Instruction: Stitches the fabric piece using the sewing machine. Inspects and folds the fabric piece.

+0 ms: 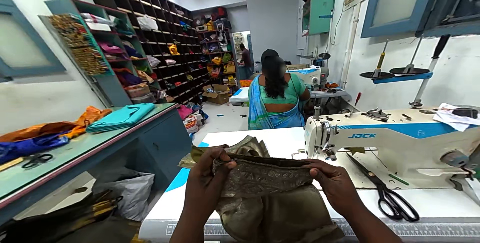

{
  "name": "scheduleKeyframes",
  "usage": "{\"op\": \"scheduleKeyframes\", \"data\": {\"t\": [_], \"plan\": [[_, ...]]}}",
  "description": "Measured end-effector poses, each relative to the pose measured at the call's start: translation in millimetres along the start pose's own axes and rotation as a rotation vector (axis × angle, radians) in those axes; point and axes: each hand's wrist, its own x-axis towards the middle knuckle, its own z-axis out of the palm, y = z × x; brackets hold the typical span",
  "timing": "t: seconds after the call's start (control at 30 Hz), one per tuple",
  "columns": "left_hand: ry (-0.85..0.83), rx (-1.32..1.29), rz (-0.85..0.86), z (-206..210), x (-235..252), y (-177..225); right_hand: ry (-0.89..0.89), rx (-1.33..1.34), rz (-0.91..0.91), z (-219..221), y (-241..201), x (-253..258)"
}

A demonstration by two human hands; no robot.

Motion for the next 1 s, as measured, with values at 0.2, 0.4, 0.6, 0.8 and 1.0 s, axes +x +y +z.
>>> {"op": "scheduleKeyframes", "data": {"t": [0.2,0.4,0.6,0.8,1.0], "plan": [[-0.022,-0.084,-0.088,-3,-8,-5,0.266,0.039,-0.081,11,-7,-2],[-0.039,-0.197,-0.146,-9,-16,-14,0.324,-0.015,-0.123,19,-17,-6],[-0.174,-0.136,-0.15,-29,-20,-19,0.251,-0.09,-0.259,20,-19,-11],[-0.288,0.169,-0.027,-3,-18,12,-0.017,-0.183,-0.459,30,-18,-15],[-0.496,-0.267,-0.083,33,-32,0,-0.167,-0.168,-0.495,34,-20,-17]]}}
